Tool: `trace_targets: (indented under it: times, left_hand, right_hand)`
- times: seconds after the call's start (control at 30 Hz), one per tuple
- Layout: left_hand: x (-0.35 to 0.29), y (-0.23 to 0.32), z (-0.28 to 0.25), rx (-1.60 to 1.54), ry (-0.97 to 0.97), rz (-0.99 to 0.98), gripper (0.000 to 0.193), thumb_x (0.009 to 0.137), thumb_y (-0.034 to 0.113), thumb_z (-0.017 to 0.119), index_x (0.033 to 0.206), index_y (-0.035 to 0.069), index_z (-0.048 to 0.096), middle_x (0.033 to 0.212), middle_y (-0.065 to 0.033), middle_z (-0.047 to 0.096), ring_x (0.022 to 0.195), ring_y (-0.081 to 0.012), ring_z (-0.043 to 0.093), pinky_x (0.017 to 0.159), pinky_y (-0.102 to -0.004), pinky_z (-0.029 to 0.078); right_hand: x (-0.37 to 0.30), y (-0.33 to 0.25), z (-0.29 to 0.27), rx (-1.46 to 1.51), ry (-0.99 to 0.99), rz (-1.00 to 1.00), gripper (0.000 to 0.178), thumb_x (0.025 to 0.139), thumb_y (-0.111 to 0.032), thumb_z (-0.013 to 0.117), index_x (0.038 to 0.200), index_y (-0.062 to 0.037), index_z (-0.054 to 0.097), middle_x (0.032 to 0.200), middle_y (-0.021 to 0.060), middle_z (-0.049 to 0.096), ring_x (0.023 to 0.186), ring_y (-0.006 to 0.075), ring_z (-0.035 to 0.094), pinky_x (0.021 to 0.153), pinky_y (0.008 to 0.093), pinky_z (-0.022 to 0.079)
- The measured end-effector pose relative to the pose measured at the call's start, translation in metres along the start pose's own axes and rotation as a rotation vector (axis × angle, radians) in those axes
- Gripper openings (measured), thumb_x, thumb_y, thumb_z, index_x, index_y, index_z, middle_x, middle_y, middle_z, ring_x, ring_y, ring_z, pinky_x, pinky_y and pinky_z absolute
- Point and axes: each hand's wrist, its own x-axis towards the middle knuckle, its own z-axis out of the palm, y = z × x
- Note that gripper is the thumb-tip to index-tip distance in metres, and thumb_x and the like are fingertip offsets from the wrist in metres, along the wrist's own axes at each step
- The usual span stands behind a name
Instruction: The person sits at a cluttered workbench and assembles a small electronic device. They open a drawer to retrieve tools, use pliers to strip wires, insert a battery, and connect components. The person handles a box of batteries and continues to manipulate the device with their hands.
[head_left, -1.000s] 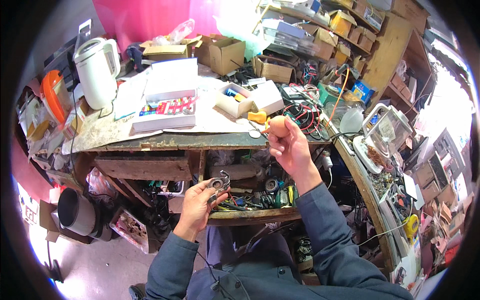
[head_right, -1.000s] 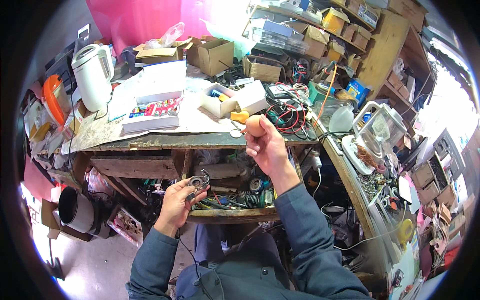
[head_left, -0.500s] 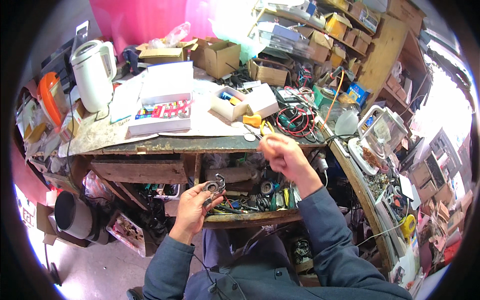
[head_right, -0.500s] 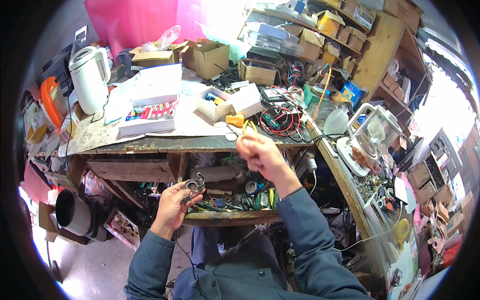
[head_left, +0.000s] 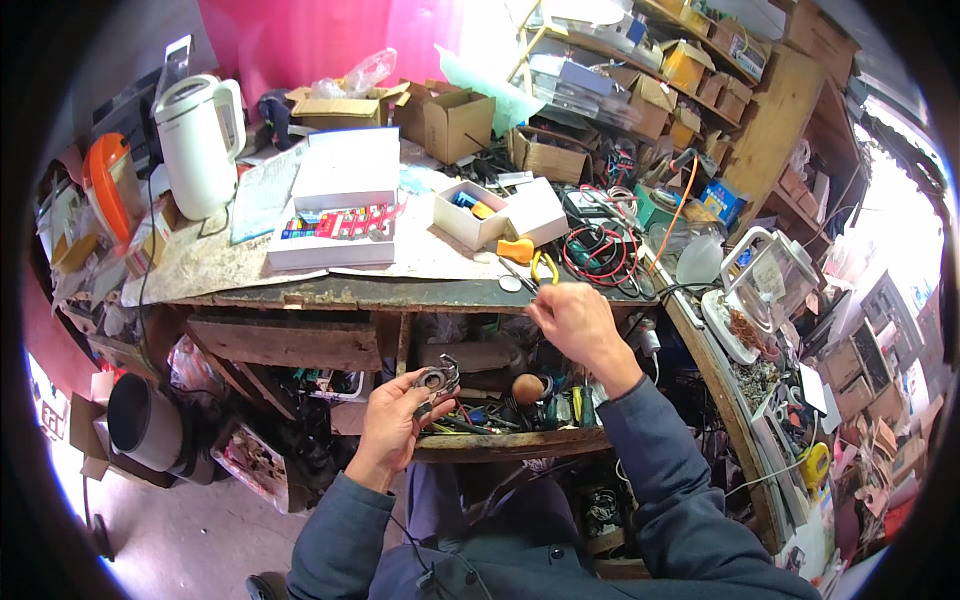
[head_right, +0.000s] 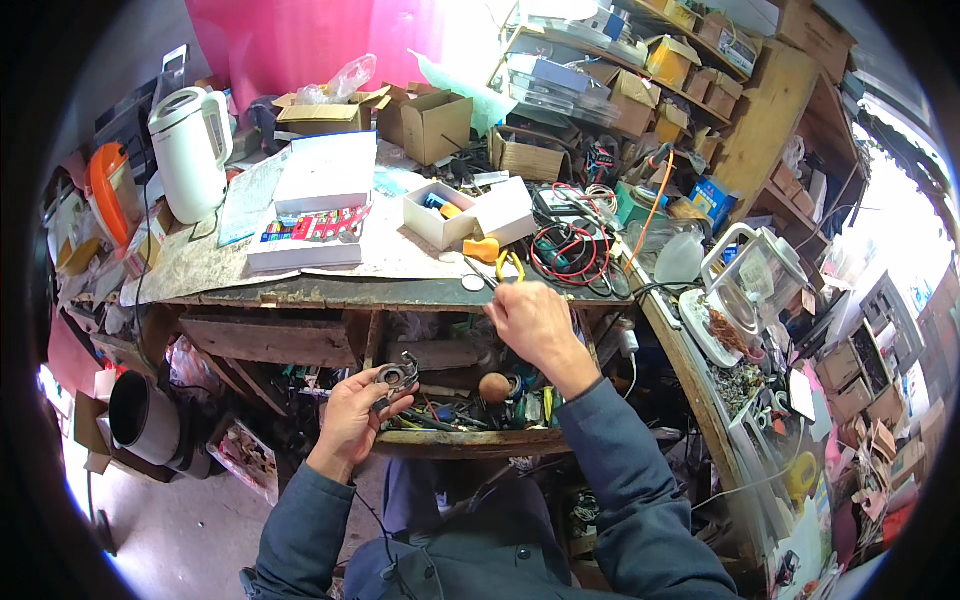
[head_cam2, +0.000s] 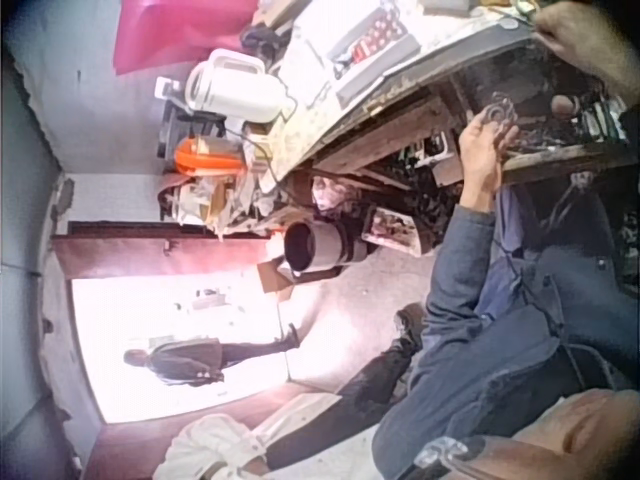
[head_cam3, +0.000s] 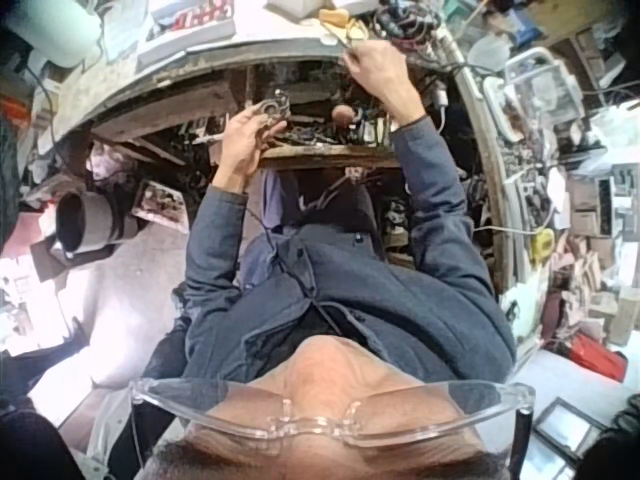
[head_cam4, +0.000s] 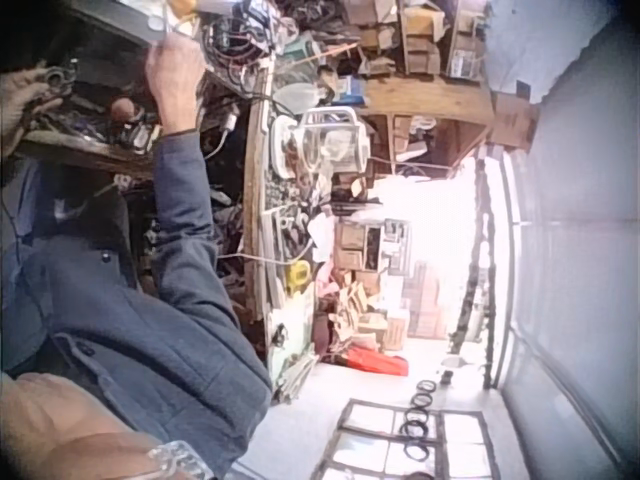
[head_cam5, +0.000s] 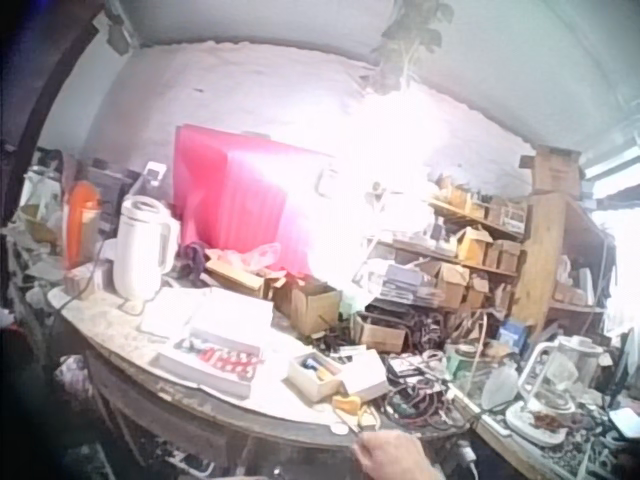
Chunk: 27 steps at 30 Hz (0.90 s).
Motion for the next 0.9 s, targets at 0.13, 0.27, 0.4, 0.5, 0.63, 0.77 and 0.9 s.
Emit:
trace_targets:
  times: [0.13, 0.27, 0.4, 0.5, 0.63, 0.77, 0.9]
  left_hand:
    - [-0.001, -0.002, -0.004, -0.021, 0.002, 0.016, 0.028, 0.100, 0.001, 0.052, 0.126, -0.005, 0.063, 0.117, -0.0137, 0.071, 0.105, -0.0228, 0.072, 0.089, -0.0339, 0.062]
    - [0.001, -0.003, -0.003, -0.017, -0.002, 0.013, 0.028, 0.101, 0.002, 0.053, 0.126, -0.006, 0.063, 0.116, -0.0128, 0.071, 0.106, -0.0222, 0.071, 0.090, -0.0334, 0.062]
    - [0.001, -0.001, 0.000, -0.027, 0.001, 0.013, 0.026, 0.101, 0.003, 0.055, 0.123, -0.007, 0.063, 0.115, -0.0148, 0.071, 0.105, -0.0237, 0.072, 0.091, -0.0347, 0.062]
    - [-0.002, 0.000, -0.001, -0.032, 0.004, 0.007, 0.026, 0.101, 0.004, 0.055, 0.124, -0.006, 0.063, 0.116, -0.0143, 0.071, 0.105, -0.0231, 0.072, 0.091, -0.0343, 0.062]
    - [0.001, -0.003, -0.004, -0.031, -0.011, 0.011, 0.028, 0.102, 0.004, 0.054, 0.126, -0.006, 0.062, 0.118, -0.0143, 0.071, 0.105, -0.0226, 0.072, 0.090, -0.0340, 0.062]
    - [0.002, -0.003, -0.004, -0.027, -0.012, 0.010, 0.028, 0.102, 0.003, 0.054, 0.127, -0.007, 0.061, 0.118, -0.0148, 0.070, 0.105, -0.0229, 0.072, 0.090, -0.0338, 0.062]
    - [0.001, -0.002, -0.004, -0.039, -0.014, 0.017, 0.028, 0.102, 0.003, 0.053, 0.127, -0.007, 0.061, 0.118, -0.0148, 0.070, 0.105, -0.0226, 0.072, 0.089, -0.0331, 0.063]
  right_hand:
    - [0.028, 0.005, 0.006, 0.115, 0.064, -0.110, 0.018, 0.085, -0.022, 0.074, 0.089, -0.0047, 0.073, 0.088, 0.0160, 0.069, 0.087, 0.0360, 0.069, 0.077, 0.0451, 0.055]
    - [0.039, 0.009, 0.013, 0.016, 0.022, -0.245, 0.022, 0.086, -0.022, 0.074, 0.100, -0.0059, 0.073, 0.095, 0.0130, 0.069, 0.093, 0.0336, 0.068, 0.082, 0.0439, 0.054]
    - [0.047, 0.012, 0.017, -0.094, 0.001, -0.274, 0.021, 0.089, -0.027, 0.070, 0.095, -0.0074, 0.072, 0.090, 0.0134, 0.071, 0.091, 0.0325, 0.070, 0.078, 0.0463, 0.056]
    - [0.054, 0.009, 0.017, -0.222, -0.060, -0.286, 0.020, 0.090, -0.027, 0.069, 0.089, -0.0065, 0.071, 0.083, 0.0137, 0.070, 0.085, 0.0330, 0.071, 0.073, 0.0460, 0.056]
    - [0.058, 0.005, 0.023, -0.287, 0.043, -0.436, 0.017, 0.087, -0.017, 0.065, 0.079, -0.0020, 0.067, 0.076, 0.0153, 0.069, 0.069, 0.0328, 0.071, 0.062, 0.0453, 0.057]
    - [0.065, 0.010, 0.035, -0.257, 0.142, -0.428, 0.014, 0.086, -0.014, 0.063, 0.078, -0.0017, 0.065, 0.076, 0.0154, 0.069, 0.066, 0.0329, 0.070, 0.060, 0.0447, 0.057]
    - [0.065, 0.002, 0.038, -0.197, 0.234, -0.360, 0.010, 0.087, -0.010, 0.063, 0.086, -0.0004, 0.063, 0.082, 0.0174, 0.068, 0.068, 0.0353, 0.068, 0.062, 0.0441, 0.057]
